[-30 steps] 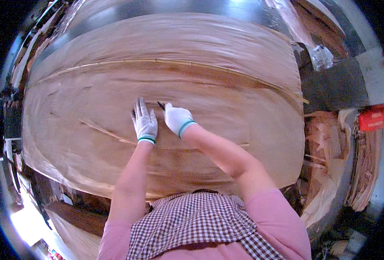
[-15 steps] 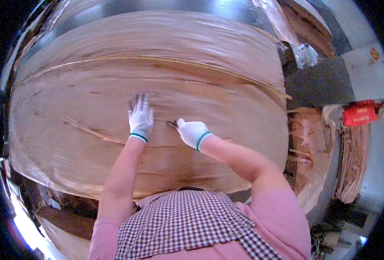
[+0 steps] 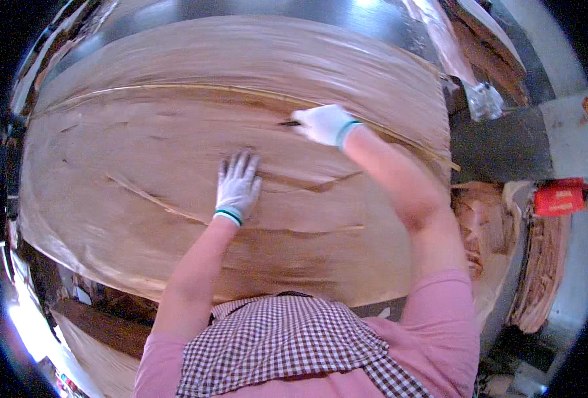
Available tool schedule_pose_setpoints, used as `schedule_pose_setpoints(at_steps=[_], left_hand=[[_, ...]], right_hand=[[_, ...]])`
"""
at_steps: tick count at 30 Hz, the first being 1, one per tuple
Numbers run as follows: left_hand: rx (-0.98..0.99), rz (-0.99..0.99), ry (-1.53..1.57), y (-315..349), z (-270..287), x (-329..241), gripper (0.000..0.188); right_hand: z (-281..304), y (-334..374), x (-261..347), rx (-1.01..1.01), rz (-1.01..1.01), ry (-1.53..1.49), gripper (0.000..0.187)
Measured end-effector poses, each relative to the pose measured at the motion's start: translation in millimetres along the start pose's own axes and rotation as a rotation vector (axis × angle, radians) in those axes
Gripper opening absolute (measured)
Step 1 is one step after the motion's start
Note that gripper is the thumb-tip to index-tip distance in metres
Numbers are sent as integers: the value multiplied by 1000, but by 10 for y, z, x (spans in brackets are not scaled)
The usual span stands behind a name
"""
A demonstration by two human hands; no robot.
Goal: The person uses a scraper tool to peel thin layers of wood veneer from a large flat surface. They lift the veneer sheets, remove them from the workbench, and stack them on a pile. The person also uses a long wooden stick to assist in lifting and moving the large veneer sheets.
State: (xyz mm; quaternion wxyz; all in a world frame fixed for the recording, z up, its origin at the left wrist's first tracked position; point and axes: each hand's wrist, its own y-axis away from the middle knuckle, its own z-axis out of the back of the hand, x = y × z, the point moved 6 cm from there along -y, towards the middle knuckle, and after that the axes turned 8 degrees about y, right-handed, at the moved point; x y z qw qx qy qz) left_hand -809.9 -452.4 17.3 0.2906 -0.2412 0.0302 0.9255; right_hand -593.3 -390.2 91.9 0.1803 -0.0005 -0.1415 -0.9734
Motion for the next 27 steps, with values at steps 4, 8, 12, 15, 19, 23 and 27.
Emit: schedule_pose_setpoints(at_steps=[4, 8, 12, 15, 19, 23, 27], left_hand=[[6, 1, 29, -11, 34, -21, 51], [-8, -23, 27, -49, 81, -33, 48], [2, -29, 11, -15, -14, -41, 49], [-23, -16, -27, 8, -7, 1, 49], [-26, -38, -93, -6, -1, -42, 49], [-47, -67, -111, 1, -11, -68, 49], [-29, -88, -72, -60, -38, -179, 47]], right_hand=[[-22, -986, 1153, -15, 181, 16, 28], [-227, -1027, 1129, -26, 129, 7, 29], [-689, 44, 244, -58, -127, -36, 27], [-1004, 1335, -98, -38, -444, -18, 22], [-1030, 2056, -101, -40, -661, -41, 20], [-592, 1554, -267, -360, -637, -194, 23], [-648, 1284, -474, -338, -696, -144, 17]])
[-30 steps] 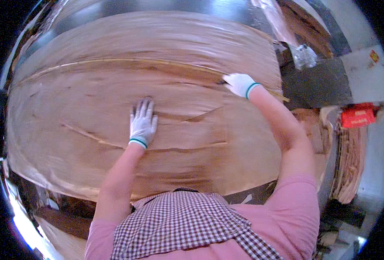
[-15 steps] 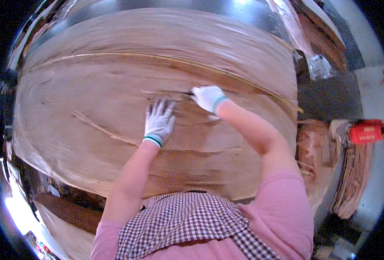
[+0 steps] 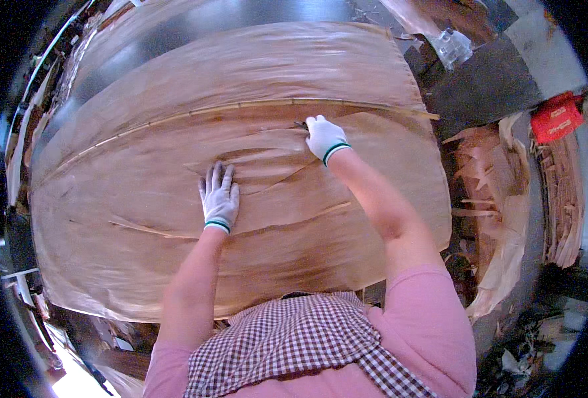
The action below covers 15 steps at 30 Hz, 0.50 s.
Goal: The person uses a scraper tool to peel thin layers of wood veneer from a large flat surface. They lift the veneer sheets, remove them from the workbench, and stack them on a pile. The person also uses a long wooden stick to assist in lifting and moving the large veneer sheets.
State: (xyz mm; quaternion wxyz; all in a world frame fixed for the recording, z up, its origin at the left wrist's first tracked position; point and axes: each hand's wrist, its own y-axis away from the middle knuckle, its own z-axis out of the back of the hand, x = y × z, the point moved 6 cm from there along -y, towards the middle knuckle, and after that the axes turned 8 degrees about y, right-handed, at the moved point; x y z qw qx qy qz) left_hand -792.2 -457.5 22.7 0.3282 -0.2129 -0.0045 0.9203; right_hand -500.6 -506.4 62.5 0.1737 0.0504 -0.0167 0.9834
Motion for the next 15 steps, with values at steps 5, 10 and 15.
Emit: schedule_pose_setpoints(at_steps=[5, 10, 15], left_hand=[[-6, 35, -56, 98, -6, 73, 48], [-61, -18, -22, 92, -31, -1, 50], [29, -339, 239, 769, 20, 52, 52]], right_hand=[[793, 734, 550, -218, 170, -98, 10], [1325, 1863, 1090, -105, 303, -352, 21], [1132, 2425, 1271, 82, 360, -531, 29]])
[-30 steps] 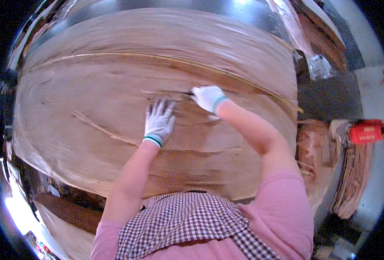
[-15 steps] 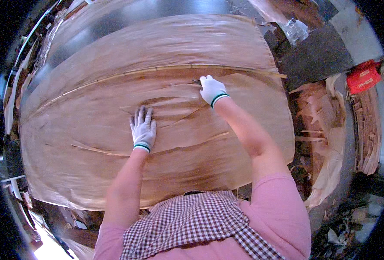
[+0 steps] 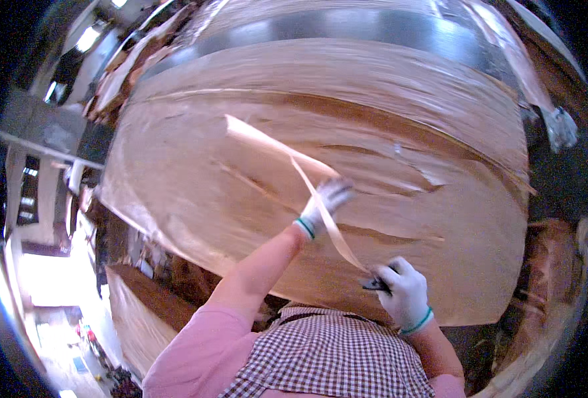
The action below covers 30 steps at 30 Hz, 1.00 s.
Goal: The person uses a scraper tool to peel thin layers of wood veneer from a large flat surface. They lift the veneer sheets, remove them from the workbench, and stack them on a pile. The person also uses a long wooden stick to assist in lifting and moving the large veneer sheets.
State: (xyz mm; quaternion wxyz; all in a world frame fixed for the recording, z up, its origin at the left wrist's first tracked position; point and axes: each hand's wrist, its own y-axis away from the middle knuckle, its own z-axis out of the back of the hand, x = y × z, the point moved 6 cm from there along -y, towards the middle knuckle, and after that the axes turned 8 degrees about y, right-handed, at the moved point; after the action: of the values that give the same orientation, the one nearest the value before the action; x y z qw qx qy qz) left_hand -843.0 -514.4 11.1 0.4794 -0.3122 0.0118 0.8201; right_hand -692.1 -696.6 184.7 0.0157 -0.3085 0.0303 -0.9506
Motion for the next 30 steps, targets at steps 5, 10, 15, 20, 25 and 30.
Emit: schedule_pose_setpoints(at_steps=[5, 10, 15, 20, 25, 30], left_hand=[[-593, 836, 1228, 1251, 492, 303, 38], [-858, 765, 1797, 1597, 1440, 977, 66], [-992, 1028, 1844, 1419, 1694, 1415, 56], [-738, 1183, 1575, 1604, 1320, 1944, 31], [-656, 1304, 1482, 1771, 1246, 1687, 40], [-750, 1164, 1505, 1931, 1450, 1652, 43]], right_hand=[[-260, 409, 109, 143, -64, -165, 21], [-621, 725, 388, 323, -93, -63, 16], [-1074, 1196, 874, 323, -260, 114, 19], [-1703, 1793, 1416, 316, -446, 82, 22], [-1950, 2105, 1777, 456, -557, 162, 18], [-1927, 1801, 1670, 900, -538, 320, 25]])
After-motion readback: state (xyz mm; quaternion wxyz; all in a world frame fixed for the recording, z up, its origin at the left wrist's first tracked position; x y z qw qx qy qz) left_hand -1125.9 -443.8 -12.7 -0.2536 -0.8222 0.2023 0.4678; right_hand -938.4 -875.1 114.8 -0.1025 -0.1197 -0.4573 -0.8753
